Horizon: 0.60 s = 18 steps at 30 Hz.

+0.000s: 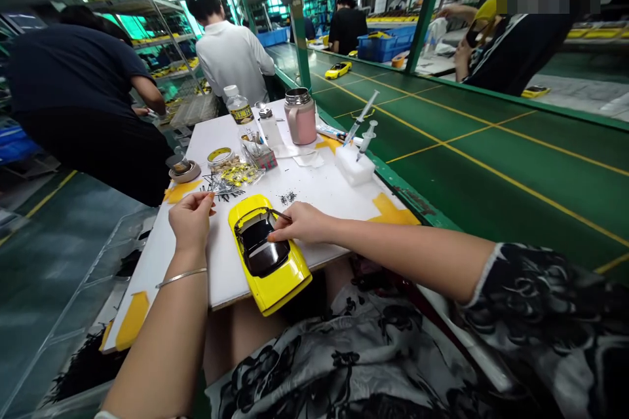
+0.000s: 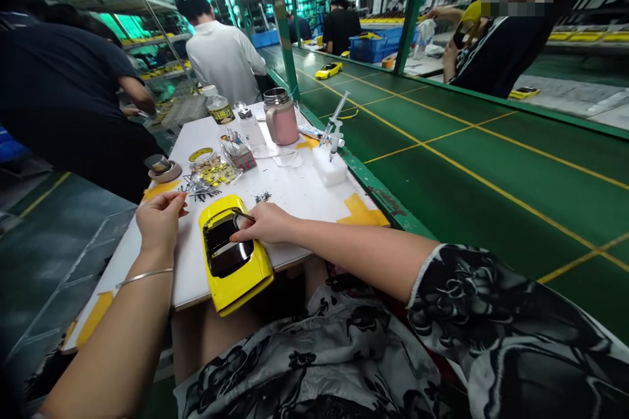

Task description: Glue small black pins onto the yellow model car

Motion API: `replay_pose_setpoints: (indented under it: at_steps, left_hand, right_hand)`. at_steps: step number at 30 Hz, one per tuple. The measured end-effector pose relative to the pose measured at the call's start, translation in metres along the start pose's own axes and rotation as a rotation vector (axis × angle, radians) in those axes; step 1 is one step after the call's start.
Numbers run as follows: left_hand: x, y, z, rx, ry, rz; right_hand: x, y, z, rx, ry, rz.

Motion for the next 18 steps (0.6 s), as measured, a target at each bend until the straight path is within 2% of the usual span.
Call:
replay_pose_setpoints:
  at_steps: [4, 8, 10, 13, 15, 18]
  left_hand:
    - [-0.006, -0.003, 0.005, -0.049, 0.004, -0.043]
    - [-0.008, -0.004, 0.007, -0.073, 0.013, -0.066]
    - [-0.008, -0.005, 0.007, -0.074, 0.024, -0.067]
    - [-0.009, -0.005, 0.008, -0.064, 0.046, -0.053]
    - [-0.011, -0.005, 0.009, -0.058, 0.052, -0.038]
    - [-0.011, -0.009, 0.017, -0.040, 0.024, -0.013]
  right_hand:
    - [0.003, 0.012, 0.018, -0.002, -0.063, -0.038]
    - [-0.017, 0.061, 0.033, -0.041, -0.145, -0.068]
    - [-0.041, 0.100, 0.031, -0.032, -0.178, -0.104]
    - [-0.094, 0.163, 0.007, 0.100, -0.337, -0.293]
    - [-0.133, 0.200, -0.019, 0.193, -0.414, -0.468]
    - [-0.191, 0.245, -0.064, 0.340, -0.452, -0.797]
Point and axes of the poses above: each hand's wrist, its own y-axis away from the middle knuckle, its own x-axis out of the palm, z = x × y, the point moved 4 cm from there along -y, towards the middle knuckle, and after that the axes turned 10 degrees about x, right-handed, at the moved point
